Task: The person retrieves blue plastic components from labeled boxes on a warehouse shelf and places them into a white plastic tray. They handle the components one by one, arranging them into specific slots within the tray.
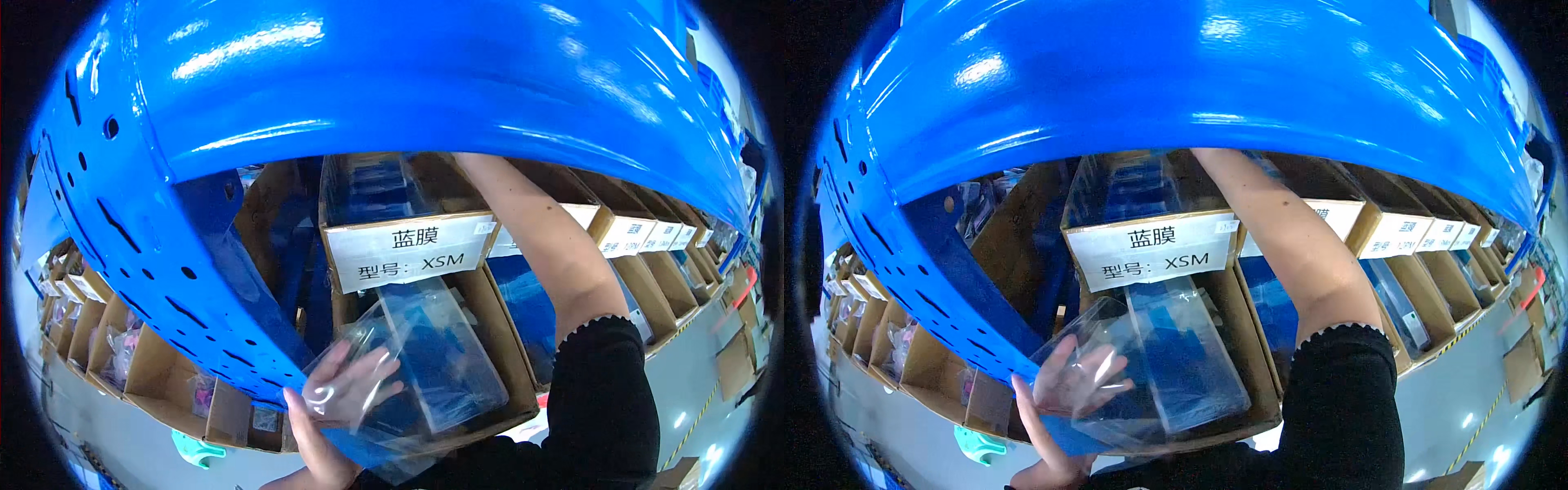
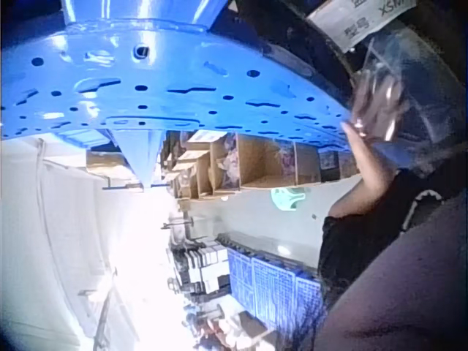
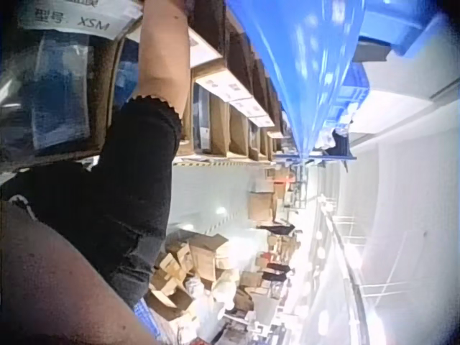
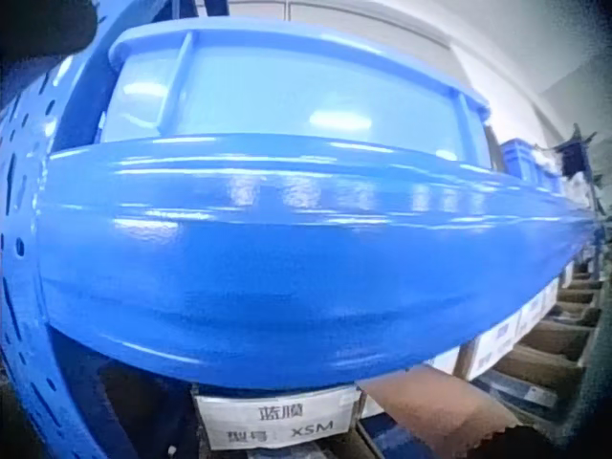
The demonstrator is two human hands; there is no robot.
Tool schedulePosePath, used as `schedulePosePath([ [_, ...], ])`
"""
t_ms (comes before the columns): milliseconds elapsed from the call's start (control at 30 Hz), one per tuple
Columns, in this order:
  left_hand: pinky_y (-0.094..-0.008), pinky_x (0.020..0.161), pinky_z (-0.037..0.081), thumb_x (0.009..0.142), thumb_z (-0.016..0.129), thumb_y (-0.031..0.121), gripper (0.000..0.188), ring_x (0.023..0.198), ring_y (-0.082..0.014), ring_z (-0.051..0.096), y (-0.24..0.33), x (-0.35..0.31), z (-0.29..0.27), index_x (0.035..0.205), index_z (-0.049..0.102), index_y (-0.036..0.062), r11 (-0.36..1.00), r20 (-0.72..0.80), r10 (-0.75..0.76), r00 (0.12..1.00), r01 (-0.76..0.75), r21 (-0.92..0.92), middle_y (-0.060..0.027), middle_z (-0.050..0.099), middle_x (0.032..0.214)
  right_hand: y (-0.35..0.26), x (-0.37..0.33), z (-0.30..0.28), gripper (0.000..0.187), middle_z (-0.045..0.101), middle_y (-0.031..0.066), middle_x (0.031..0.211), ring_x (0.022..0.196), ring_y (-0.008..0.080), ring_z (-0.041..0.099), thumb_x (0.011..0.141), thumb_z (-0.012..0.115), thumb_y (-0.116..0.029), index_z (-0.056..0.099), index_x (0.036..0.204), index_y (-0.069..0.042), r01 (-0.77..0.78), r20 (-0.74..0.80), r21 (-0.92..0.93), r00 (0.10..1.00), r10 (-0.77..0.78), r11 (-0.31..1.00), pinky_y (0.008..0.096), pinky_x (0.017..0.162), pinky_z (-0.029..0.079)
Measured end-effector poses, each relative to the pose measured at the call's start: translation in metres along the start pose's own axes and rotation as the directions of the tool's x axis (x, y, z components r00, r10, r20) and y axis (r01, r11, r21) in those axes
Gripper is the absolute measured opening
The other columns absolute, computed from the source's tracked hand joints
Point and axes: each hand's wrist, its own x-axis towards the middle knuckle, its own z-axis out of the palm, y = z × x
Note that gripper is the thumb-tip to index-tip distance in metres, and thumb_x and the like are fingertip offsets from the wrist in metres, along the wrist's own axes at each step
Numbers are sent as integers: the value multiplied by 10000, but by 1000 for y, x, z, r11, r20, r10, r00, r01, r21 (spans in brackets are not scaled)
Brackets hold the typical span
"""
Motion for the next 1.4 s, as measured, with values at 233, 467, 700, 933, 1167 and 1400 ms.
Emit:
schedulePosePath([
  [233, -560, 941, 410, 927, 219, 614, 749, 1122, -438, 516, -11, 7, -4, 1372, 307, 18, 999, 56, -22, 998, 24, -29, -329, 488, 1229, 16, -26, -11, 762, 424, 223, 1357, 1268, 335, 399, 804, 540, -605, 468, 1327, -56, 111, 436, -822, 755, 490, 559, 416, 1046, 327],
  [467, -492, 936, 421, 928, 222, 618, 757, 1102, -378, 542, -2, 2, 5, 1366, 314, 8, 989, -1, 21, 1000, -21, 147, -270, 517, 1210, -49, -90, -17, 694, 532, 260, 1228, 1178, 301, 496, 888, 475, -579, 529, 1245, 14, 360, 865, -498, 267, 424, 789, 365, 991, 376],
  [700, -479, 956, 398, 949, 266, 571, 722, 1124, -381, 530, -2, 4, 5, 1362, 317, -19, 984, 48, 37, 998, -45, 174, -298, 505, 1225, -37, -53, -49, 191, 647, 78, 949, 869, 169, 608, 837, 675, -160, 653, 1003, -69, -177, 387, 88, 913, 130, 980, 307, 750, 495],
  [933, -467, 931, 422, 942, 294, 573, 727, 1102, -371, 543, -5, 1, 3, 1352, 320, -27, 981, 52, 82, 995, -90, 170, -288, 516, 1203, -44, -70, -47, 191, 645, 54, 889, 889, 149, 597, 834, 681, -200, 667, 957, -55, 315, 554, -165, 813, -177, 934, 297, 792, 476],
  [1167, -453, 910, 439, 922, 347, 593, 744, 1062, -353, 563, -4, -1, 0, 1336, 326, -26, 959, 14, 111, 994, -111, 259, -263, 544, 1161, -58, -69, -32, 696, 534, 165, 1258, 1090, 242, 561, 901, 466, -560, 484, 1293, 15, -19, 620, -655, 557, 552, 755, 326, 893, 456],
  [1400, -457, 913, 443, 908, 372, 592, 773, 1053, -359, 570, -5, 1, 6, 1321, 323, -59, 961, 28, 77, 997, -82, 265, -277, 551, 1152, 10, -2, -28, 625, 421, 194, 1381, 1278, 348, 391, 880, 541, -480, 426, 1360, -97, 310, 574, -712, 774, 268, 629, 484, 1053, 321],
])
